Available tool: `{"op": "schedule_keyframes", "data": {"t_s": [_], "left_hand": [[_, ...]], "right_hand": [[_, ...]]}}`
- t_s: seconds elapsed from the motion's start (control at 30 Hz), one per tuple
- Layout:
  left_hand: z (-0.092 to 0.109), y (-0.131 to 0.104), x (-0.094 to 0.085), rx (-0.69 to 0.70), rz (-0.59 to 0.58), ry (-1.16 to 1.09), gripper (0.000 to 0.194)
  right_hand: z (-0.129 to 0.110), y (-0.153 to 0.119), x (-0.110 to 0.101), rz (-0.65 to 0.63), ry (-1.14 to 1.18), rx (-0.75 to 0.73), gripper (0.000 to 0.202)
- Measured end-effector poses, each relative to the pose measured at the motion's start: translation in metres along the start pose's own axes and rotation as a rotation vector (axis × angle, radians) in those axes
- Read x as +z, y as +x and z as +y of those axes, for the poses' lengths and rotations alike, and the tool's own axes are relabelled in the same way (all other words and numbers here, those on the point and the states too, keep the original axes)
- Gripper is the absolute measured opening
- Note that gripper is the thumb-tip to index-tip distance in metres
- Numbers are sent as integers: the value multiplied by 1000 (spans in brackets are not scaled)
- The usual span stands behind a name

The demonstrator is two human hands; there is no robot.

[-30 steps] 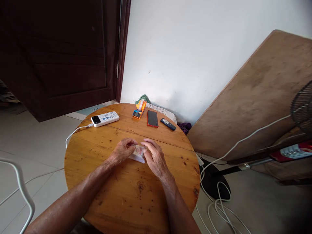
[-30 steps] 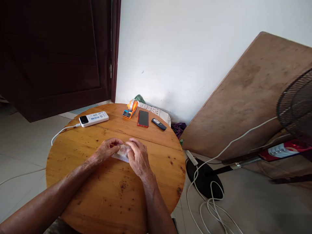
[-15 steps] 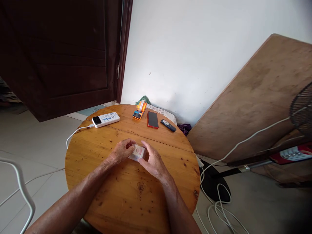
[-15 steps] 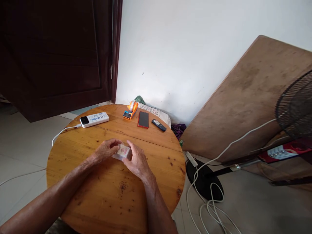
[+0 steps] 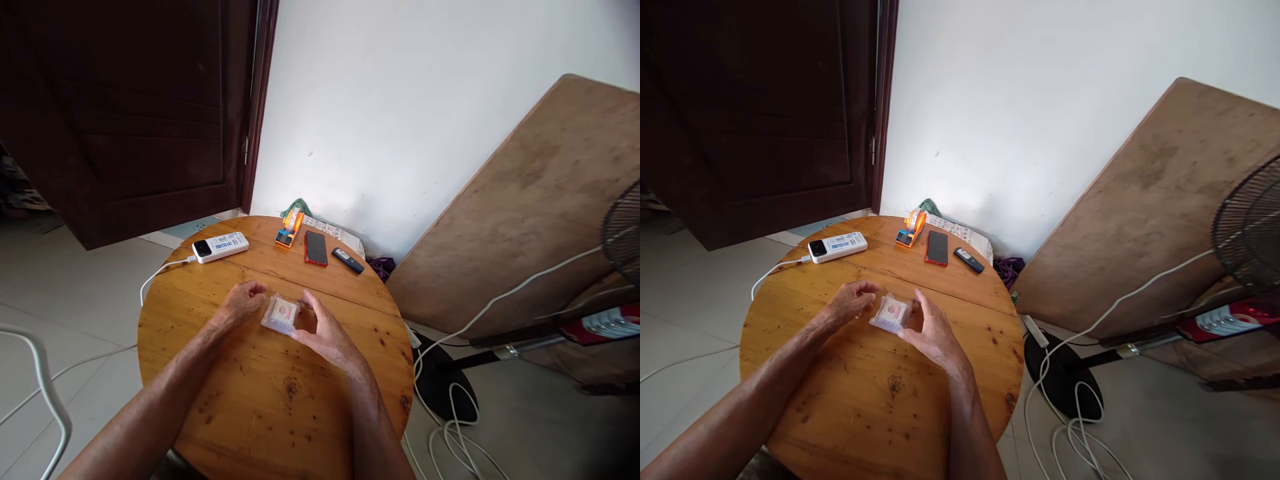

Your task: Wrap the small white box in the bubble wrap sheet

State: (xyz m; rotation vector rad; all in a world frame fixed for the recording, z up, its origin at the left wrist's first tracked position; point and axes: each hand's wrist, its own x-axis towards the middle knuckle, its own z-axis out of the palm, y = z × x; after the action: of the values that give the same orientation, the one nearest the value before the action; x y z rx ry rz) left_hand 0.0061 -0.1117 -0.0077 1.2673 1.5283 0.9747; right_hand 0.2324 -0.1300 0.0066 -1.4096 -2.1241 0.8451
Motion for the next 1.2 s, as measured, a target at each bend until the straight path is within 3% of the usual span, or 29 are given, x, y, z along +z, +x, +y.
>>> {"op": "schedule_keyframes", "data": {"t_s": [0.13, 0.3, 0.53, 0.7, 0.87, 1.03, 1.2], "left_hand": [[-2, 0, -1, -97, -130, -91, 31], [-4, -1, 6, -35, -236, -167, 25], [-2, -3, 12, 23, -207, -203, 28], [-2, -2, 9, -20, -208, -154, 25], [-5, 2, 2, -80, -56, -162, 22], [-9, 3, 3, -114, -175, -156, 17], [-7, 2, 8, -59, -262, -158, 16]], "right_hand": [[0, -2, -4, -35, -48, -1, 86], [-6, 0, 1, -8, -105, -14, 73], [-8, 4, 12, 68, -147, -4, 69], [-1, 3, 12, 48, -149, -13, 70], [5, 1, 6, 30, -75, -36, 81], [-1, 1, 10, 19, -147, -8, 81], [-9, 4, 15, 51, -202, -55, 65]]}}
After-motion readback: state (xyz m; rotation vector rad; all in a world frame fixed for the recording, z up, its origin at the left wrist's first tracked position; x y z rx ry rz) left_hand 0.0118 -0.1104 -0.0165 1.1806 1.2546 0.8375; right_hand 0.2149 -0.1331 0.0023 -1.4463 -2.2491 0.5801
